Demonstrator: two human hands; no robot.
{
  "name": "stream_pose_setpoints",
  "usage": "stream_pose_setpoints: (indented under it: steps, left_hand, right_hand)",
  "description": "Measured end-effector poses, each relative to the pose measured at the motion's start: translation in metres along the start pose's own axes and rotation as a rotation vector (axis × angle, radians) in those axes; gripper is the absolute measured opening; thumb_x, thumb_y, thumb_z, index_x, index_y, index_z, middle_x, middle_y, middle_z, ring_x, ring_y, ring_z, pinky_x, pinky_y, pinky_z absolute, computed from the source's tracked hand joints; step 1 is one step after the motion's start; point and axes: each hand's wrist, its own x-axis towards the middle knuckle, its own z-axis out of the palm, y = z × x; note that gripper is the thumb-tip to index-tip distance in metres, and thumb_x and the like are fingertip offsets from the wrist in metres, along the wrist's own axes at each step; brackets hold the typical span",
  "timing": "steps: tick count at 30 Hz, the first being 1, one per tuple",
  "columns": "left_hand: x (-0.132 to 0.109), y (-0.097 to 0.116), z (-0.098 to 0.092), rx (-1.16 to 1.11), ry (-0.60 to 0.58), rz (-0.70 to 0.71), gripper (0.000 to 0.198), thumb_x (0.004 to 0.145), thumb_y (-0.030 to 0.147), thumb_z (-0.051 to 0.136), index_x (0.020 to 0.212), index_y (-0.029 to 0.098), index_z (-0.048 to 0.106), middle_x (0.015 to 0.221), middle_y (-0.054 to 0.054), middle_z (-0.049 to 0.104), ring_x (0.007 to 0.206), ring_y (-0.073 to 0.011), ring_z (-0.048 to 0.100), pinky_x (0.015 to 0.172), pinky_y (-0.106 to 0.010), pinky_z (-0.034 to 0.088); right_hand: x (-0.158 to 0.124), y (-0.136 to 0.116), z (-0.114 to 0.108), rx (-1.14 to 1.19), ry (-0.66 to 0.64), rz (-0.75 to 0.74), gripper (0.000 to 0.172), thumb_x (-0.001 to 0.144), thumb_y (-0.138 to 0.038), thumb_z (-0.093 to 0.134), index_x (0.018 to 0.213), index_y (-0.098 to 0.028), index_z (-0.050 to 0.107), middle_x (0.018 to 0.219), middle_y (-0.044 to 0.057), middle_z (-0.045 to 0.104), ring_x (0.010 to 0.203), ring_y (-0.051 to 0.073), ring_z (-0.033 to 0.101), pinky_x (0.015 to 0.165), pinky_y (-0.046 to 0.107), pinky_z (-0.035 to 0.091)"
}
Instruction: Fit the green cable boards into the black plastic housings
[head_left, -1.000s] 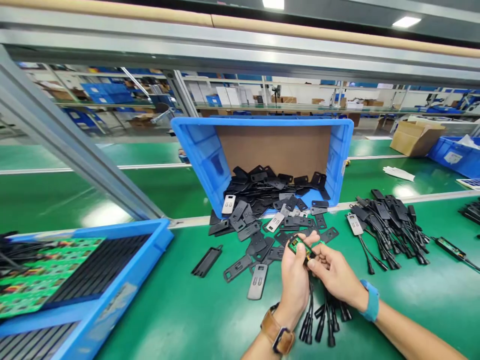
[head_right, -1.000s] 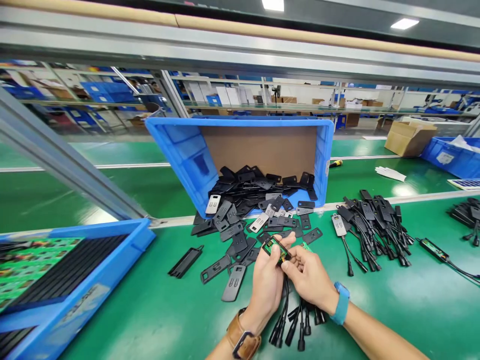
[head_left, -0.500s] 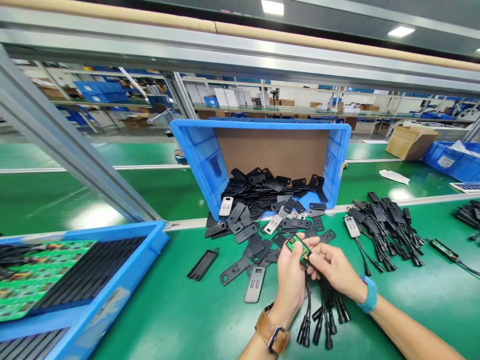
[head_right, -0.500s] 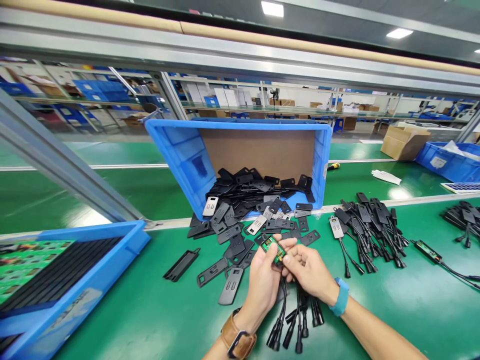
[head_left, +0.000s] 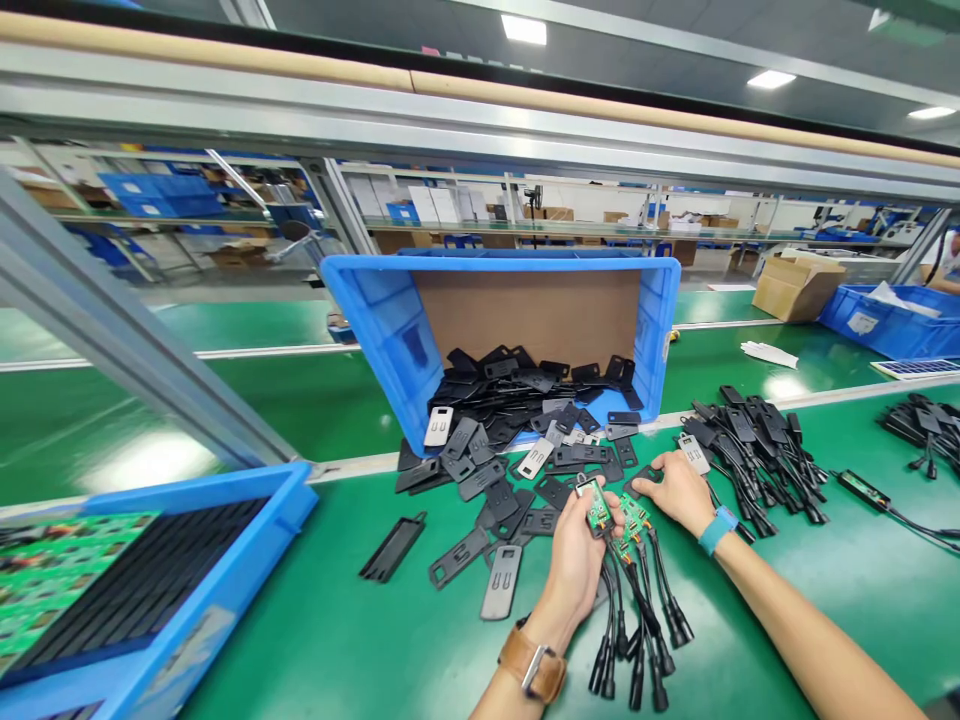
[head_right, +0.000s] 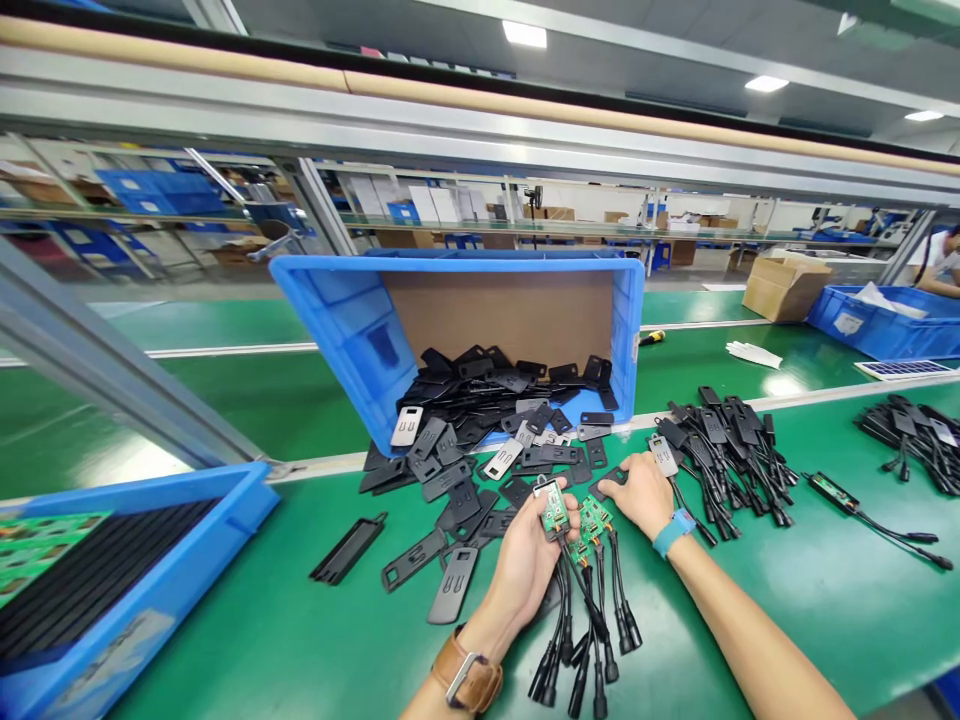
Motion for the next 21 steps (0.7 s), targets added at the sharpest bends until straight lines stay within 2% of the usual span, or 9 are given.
stream_pose_setpoints:
  steps: [4, 6, 9, 11, 13, 15, 18, 21]
  left_hand:
    - [0.000, 0.001, 0.000, -0.029, -0.025, -0.034, 0.033, 0.090, 0.038, 0.056, 0.111, 0.012, 0.056, 0.085, -0.007, 0.065, 0.069, -0.0169, 0.057, 0.063, -0.030, 0.044]
    - [-0.001, 0.002, 0.000, -0.054, -0.047, -0.055, 0.037, 0.091, 0.041, 0.055, 0.112, 0.011, 0.057, 0.088, -0.009, 0.067, 0.071, -0.0176, 0.059, 0.065, -0.030, 0.044]
    - [-0.002, 0.004, 0.001, -0.076, -0.067, -0.066, 0.039, 0.089, 0.042, 0.057, 0.114, 0.011, 0.058, 0.092, -0.011, 0.068, 0.075, -0.0191, 0.061, 0.067, -0.031, 0.045]
    - [-0.001, 0.004, 0.000, -0.080, -0.073, -0.064, 0.041, 0.087, 0.043, 0.060, 0.113, 0.011, 0.059, 0.092, -0.011, 0.068, 0.076, -0.0198, 0.062, 0.067, -0.031, 0.045]
    - [0.000, 0.003, 0.000, -0.064, -0.074, -0.060, 0.044, 0.085, 0.044, 0.064, 0.113, 0.011, 0.059, 0.091, -0.011, 0.068, 0.077, -0.0195, 0.062, 0.066, -0.030, 0.045]
    - [0.001, 0.001, 0.000, -0.018, -0.057, -0.047, 0.045, 0.081, 0.043, 0.069, 0.113, 0.012, 0.059, 0.091, -0.009, 0.068, 0.075, -0.0179, 0.060, 0.065, -0.029, 0.045]
    - [0.003, -0.001, 0.001, 0.112, -0.018, 0.022, 0.049, 0.076, 0.040, 0.077, 0.115, 0.017, 0.058, 0.093, -0.005, 0.067, 0.074, -0.0145, 0.057, 0.065, -0.027, 0.046]
    - [0.007, -0.004, 0.001, 0.313, 0.025, 0.145, 0.050, 0.072, 0.043, 0.081, 0.112, 0.019, 0.062, 0.092, -0.002, 0.067, 0.070, -0.0129, 0.055, 0.065, -0.025, 0.046]
  right_hand:
    - [-0.004, 0.000, -0.001, 0.031, 0.010, -0.013, 0.023, 0.084, -0.040, 0.067, 0.091, -0.018, 0.064, 0.100, 0.008, 0.063, 0.097, 0.023, 0.064, 0.081, 0.030, 0.045]
    - [-0.009, -0.001, -0.001, 0.021, 0.037, -0.024, 0.029, 0.087, -0.043, 0.064, 0.098, -0.017, 0.063, 0.103, 0.010, 0.062, 0.101, 0.025, 0.062, 0.082, 0.031, 0.045]
    - [-0.014, -0.005, -0.001, -0.054, 0.101, -0.052, 0.049, 0.084, -0.056, 0.064, 0.108, -0.013, 0.059, 0.106, 0.015, 0.060, 0.104, 0.030, 0.060, 0.081, 0.034, 0.046]
    - [-0.013, -0.007, 0.000, -0.093, 0.105, -0.046, 0.055, 0.077, -0.060, 0.069, 0.104, -0.013, 0.059, 0.103, 0.016, 0.060, 0.102, 0.032, 0.060, 0.078, 0.036, 0.046]
    - [-0.010, -0.008, 0.000, -0.058, 0.087, -0.021, 0.052, 0.072, -0.057, 0.075, 0.096, -0.014, 0.059, 0.100, 0.015, 0.060, 0.099, 0.033, 0.060, 0.077, 0.036, 0.046]
    - [-0.007, -0.009, -0.002, 0.068, 0.100, -0.019, 0.048, 0.068, -0.048, 0.080, 0.095, -0.015, 0.058, 0.097, 0.013, 0.061, 0.095, 0.030, 0.061, 0.077, 0.035, 0.046]
    - [-0.005, -0.012, -0.010, 0.334, 0.159, -0.055, 0.035, 0.075, -0.031, 0.076, 0.101, -0.018, 0.056, 0.085, 0.003, 0.062, 0.080, 0.022, 0.062, 0.073, 0.031, 0.046]
    - [-0.008, -0.020, -0.019, 0.584, 0.136, -0.128, 0.026, 0.083, -0.033, 0.071, 0.100, -0.020, 0.057, 0.076, -0.002, 0.061, 0.068, 0.016, 0.060, 0.065, 0.026, 0.047]
